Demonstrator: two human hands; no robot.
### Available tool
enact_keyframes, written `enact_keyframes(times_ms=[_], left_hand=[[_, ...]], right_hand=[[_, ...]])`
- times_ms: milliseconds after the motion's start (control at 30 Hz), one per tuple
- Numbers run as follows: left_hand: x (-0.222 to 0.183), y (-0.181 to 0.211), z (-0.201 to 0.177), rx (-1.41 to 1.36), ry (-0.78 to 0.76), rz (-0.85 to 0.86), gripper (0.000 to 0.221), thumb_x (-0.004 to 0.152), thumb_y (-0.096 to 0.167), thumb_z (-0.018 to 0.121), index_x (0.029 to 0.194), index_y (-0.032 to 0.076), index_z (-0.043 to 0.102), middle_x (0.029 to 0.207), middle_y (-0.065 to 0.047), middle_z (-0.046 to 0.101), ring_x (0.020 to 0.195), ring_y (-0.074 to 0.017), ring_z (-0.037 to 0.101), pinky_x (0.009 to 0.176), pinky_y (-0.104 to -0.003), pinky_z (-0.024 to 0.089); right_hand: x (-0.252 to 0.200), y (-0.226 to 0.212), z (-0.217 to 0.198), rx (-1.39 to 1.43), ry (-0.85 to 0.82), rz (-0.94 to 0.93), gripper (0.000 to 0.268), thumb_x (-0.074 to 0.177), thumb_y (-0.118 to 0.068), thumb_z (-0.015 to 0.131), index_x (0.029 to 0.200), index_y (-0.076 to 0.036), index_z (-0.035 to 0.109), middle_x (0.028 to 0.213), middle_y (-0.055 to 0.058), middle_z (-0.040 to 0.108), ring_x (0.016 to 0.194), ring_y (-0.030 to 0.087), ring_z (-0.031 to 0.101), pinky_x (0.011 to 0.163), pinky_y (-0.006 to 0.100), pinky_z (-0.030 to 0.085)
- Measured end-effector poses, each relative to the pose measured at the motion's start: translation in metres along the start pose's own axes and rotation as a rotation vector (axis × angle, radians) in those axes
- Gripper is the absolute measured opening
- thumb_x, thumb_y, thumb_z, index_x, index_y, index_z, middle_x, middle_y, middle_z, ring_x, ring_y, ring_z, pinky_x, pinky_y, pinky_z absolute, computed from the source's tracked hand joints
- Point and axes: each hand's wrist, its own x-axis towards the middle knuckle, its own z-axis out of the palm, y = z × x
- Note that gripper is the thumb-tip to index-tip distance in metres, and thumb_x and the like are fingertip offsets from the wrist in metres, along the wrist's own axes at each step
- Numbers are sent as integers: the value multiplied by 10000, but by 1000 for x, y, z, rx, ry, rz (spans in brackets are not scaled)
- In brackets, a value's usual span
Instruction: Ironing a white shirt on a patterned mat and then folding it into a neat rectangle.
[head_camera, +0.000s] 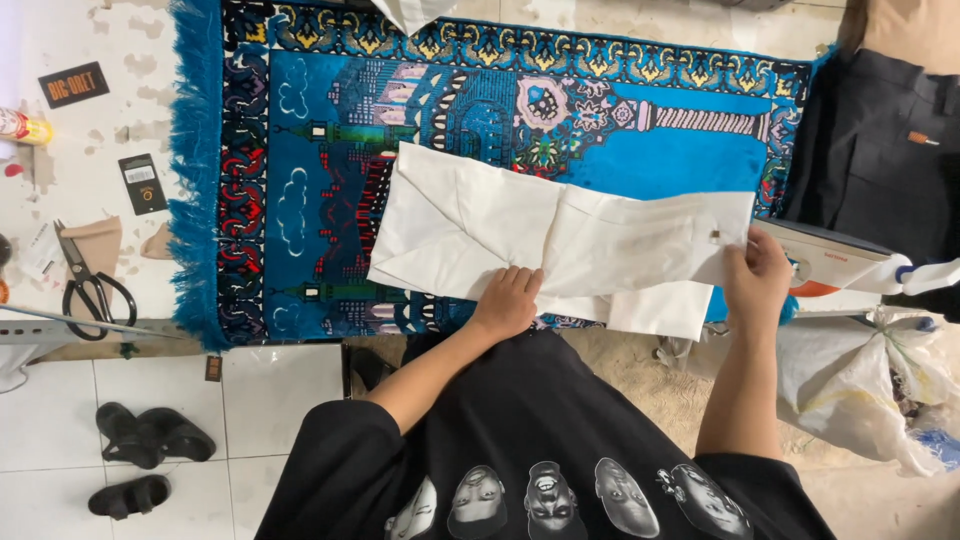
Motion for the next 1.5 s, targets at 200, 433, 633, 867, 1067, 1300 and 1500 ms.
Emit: enact_keyframes(times_ms=[200,433,633,867,1067,1300,1500], left_hand=[[-8,7,-18,-470,-273,-549,611,840,257,610,1376,17,444,734,-39,670,670,-263,693,590,-382,563],[8,-2,-57,-488,-457,-800,912,848,816,460,918,-66,685,705,-184,726,788,-405,748,695,-468,575],[-12,-27,-52,-747,-172,-1319,684,932,651,511,579,95,696,506,-49,669,616,-266,731,634,-396,560],[-32,-48,-94,-539,34,-1277,448,929,334,660,1238,32,543,934,-156,720,912,-332,734,689,-432,603],[-24,-47,-89,-93,50,-539,662,883,-35,570,1521,71,426,1349,-229,491,1219,-399,549,990,-530,470],[-7,-53,-50,-111,-281,-168,888,775,321,564,1623,262,311,1715,-93,205,1576,-301,175,1256,-573,88],[5,-52,-43,-61,-270,-142,778,904,632,494,1598,306,361,1689,-49,294,1570,-245,216,1267,-526,44]], right_hand=[[-19,-69,88,398,-340,-141,362,968,-38,555,1326,-80,586,982,90,689,838,132,663,738,311,604],[-46,-120,239,456,-720,-234,389,969,10,517,1346,-81,491,1099,185,709,909,250,707,742,397,638],[-54,-126,275,454,-793,-111,445,892,44,533,1320,-59,474,1138,186,702,899,299,749,724,450,663],[-34,-44,196,407,-604,41,630,888,83,507,1493,-61,404,1212,221,668,1030,341,694,840,518,616],[-20,46,137,293,-400,142,575,908,96,485,1478,20,472,1232,302,655,1085,425,669,864,601,562],[-13,89,104,210,-262,211,567,914,47,521,1476,-32,524,1177,326,654,1066,459,670,848,578,573],[-19,44,81,113,-236,128,545,917,58,513,1457,-11,542,1140,326,669,1044,454,674,836,545,575]])
